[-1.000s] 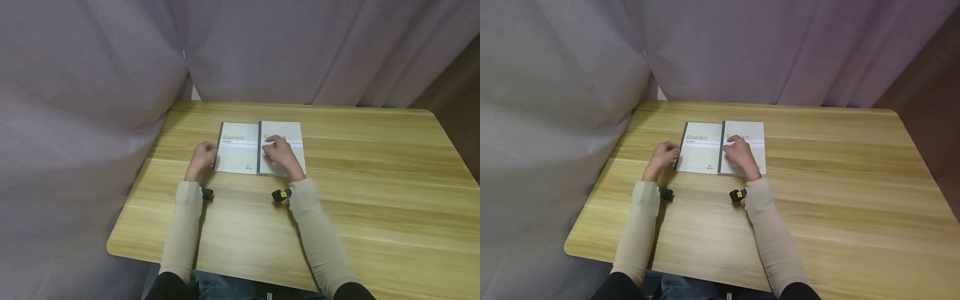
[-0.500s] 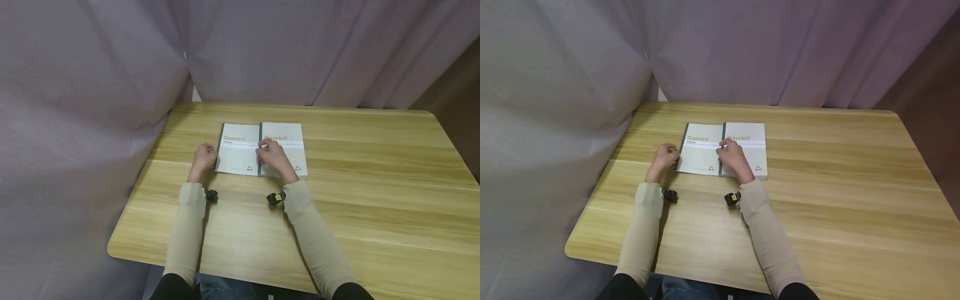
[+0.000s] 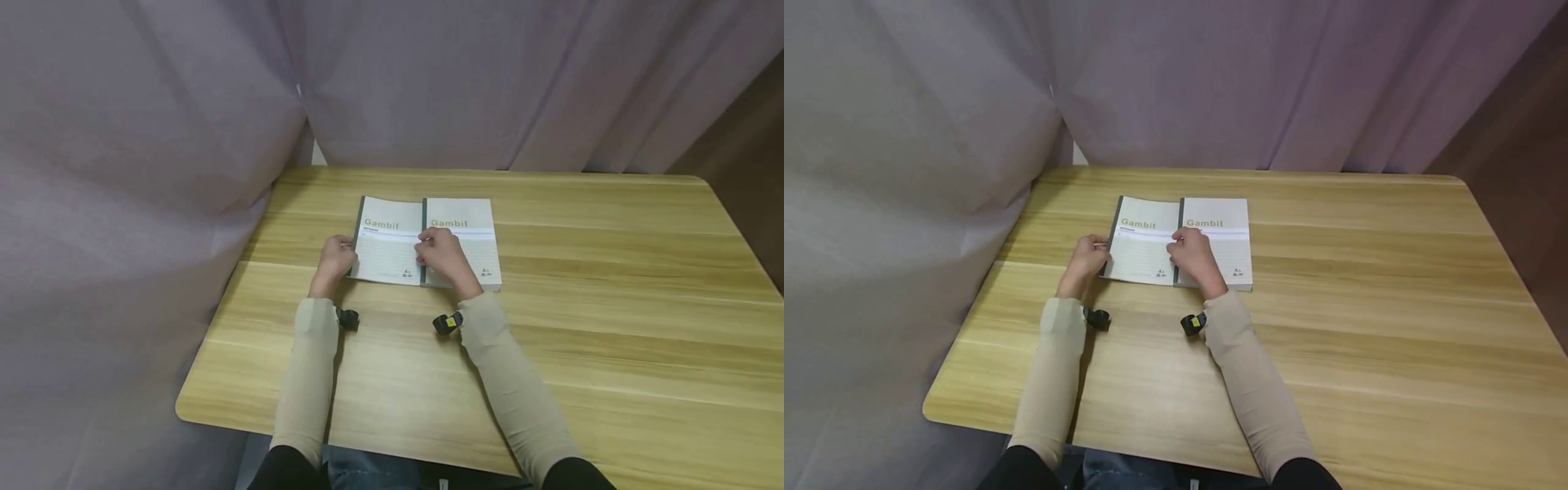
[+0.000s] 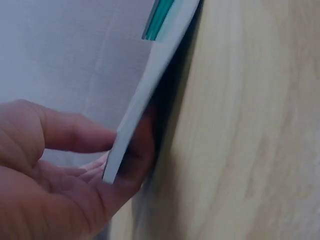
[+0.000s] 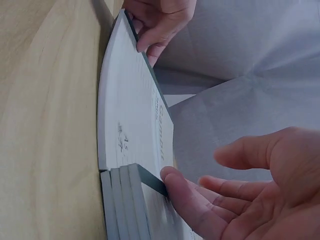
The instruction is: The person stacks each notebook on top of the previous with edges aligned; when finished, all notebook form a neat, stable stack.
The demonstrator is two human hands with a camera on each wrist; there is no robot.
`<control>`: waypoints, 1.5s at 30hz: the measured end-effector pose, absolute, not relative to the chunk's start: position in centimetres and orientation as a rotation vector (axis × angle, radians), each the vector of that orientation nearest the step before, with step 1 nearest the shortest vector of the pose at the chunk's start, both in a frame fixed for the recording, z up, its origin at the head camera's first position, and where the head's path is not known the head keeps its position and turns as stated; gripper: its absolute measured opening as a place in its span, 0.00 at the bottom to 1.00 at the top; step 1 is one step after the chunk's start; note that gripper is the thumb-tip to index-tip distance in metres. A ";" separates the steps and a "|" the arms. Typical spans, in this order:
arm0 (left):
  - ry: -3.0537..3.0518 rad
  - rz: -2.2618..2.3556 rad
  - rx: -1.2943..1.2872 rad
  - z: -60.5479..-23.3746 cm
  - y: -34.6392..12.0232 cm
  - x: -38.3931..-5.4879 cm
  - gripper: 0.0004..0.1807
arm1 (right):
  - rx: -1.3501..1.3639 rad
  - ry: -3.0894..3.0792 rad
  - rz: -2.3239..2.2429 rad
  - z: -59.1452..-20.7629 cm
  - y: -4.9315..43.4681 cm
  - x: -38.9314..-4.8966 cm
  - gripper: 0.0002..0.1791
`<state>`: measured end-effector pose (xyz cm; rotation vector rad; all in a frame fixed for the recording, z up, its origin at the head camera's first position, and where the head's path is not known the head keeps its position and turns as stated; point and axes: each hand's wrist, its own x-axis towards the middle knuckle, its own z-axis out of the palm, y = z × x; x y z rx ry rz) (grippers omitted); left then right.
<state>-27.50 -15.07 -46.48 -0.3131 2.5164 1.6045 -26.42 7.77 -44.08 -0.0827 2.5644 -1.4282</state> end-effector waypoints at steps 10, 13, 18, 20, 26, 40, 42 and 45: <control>2.391 1.775 -0.459 -46.3 -14.7 -27.4 0.33 | -0.167 2.663 -1.361 -44.7 8.7 -26.6 0.12; 2.361 1.817 -0.450 -45.9 -14.5 -27.5 0.34 | -0.160 2.672 -1.365 -44.6 8.9 -26.6 0.08; 2.302 1.912 -0.420 -45.5 -14.0 -27.7 0.34 | -0.186 2.679 -1.360 -44.5 9.0 -26.7 0.07; 2.288 1.926 -0.409 -45.4 -13.9 -27.7 0.34 | -0.188 2.681 -1.359 -44.5 9.0 -26.7 0.12; 2.284 1.901 -0.384 -45.2 -13.4 -27.8 0.33 | -0.159 2.684 -1.349 -44.3 9.5 -26.5 0.08; 2.323 1.793 -0.290 -45.2 -11.3 -28.2 0.31 | -0.009 2.651 -1.410 -44.0 11.7 -26.1 0.27; 2.311 1.798 -0.276 -45.4 -10.9 -28.4 0.31 | 0.003 2.658 -1.403 -43.9 12.2 -26.0 0.28; 2.319 1.788 -0.229 -45.5 -10.2 -28.6 0.30 | 0.022 2.679 -1.405 -43.8 13.0 -25.8 0.28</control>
